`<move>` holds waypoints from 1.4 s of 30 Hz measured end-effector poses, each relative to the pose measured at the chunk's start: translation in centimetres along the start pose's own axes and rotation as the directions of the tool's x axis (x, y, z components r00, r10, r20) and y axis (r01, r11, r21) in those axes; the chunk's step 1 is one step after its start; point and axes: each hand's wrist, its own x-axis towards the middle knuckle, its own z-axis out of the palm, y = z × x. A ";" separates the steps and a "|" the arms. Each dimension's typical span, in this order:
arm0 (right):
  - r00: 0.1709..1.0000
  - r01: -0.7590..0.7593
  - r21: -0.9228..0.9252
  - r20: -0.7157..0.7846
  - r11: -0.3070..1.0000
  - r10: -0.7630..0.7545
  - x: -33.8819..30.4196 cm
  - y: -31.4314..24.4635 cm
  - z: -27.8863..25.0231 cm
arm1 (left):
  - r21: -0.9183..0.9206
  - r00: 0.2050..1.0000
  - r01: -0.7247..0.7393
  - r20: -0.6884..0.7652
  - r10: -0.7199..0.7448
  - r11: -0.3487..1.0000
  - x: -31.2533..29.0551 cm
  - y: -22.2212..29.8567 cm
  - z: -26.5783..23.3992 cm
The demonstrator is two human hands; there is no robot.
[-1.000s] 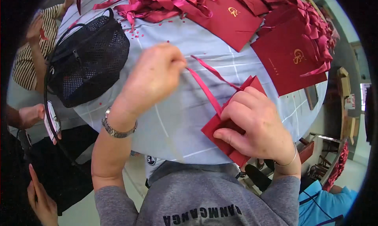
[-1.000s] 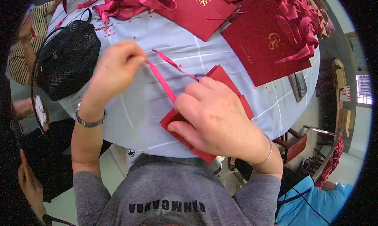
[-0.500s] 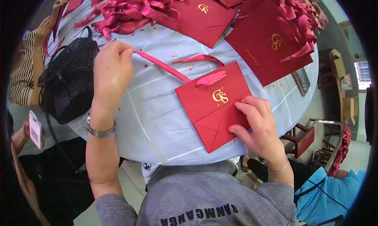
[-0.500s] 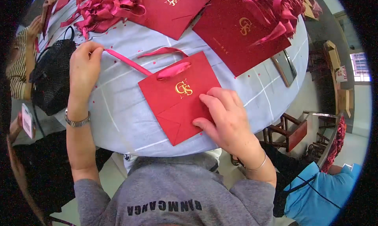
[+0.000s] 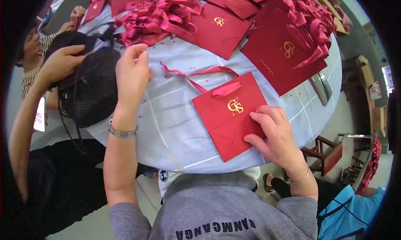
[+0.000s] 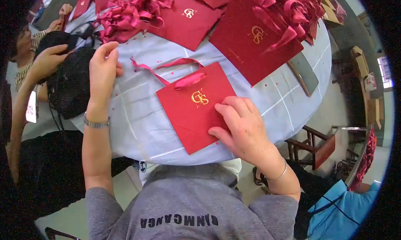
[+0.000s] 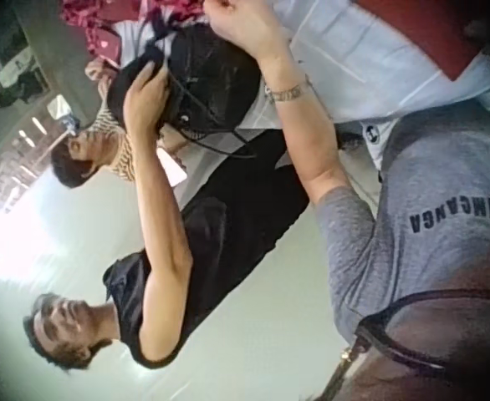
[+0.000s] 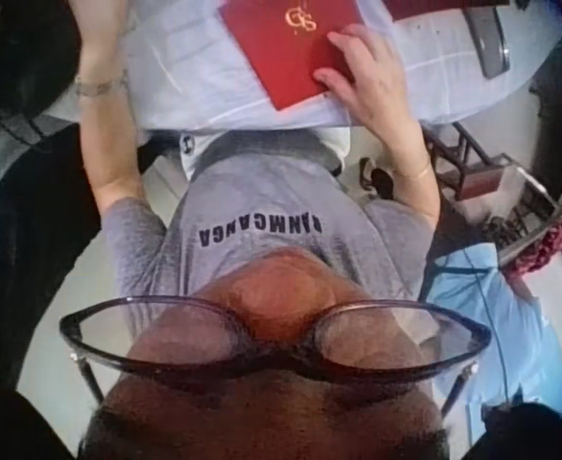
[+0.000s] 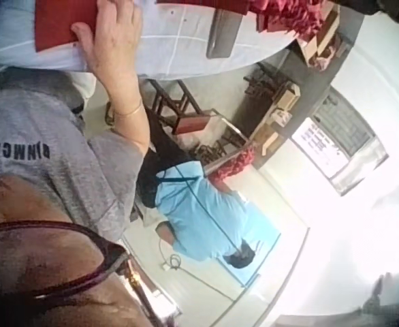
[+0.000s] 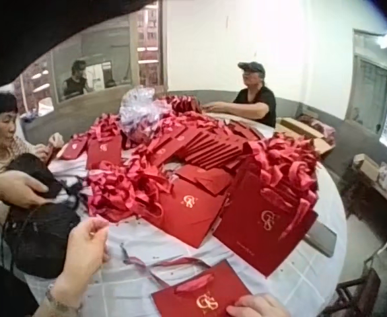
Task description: The person assembles paper gift bags by threading ribbon handles through the punched holes on the bags by hand.
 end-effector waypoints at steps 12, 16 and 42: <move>0.997 0.077 -0.029 0.007 0.997 -0.077 1.5 -1.3 -1.9 | 0.201 0.596 -0.768 0.573 0.562 0.609 -8.3 3.9 5.5; 0.961 0.252 0.062 -0.132 0.966 -0.243 8.1 -2.1 -3.5 | 0.204 0.700 -0.667 0.499 0.510 0.716 -7.5 3.3 5.6; 0.957 0.156 0.608 -0.289 0.778 0.034 15.1 -0.9 -8.7 | -0.528 0.634 -0.443 0.386 0.670 0.724 -5.7 3.4 -2.8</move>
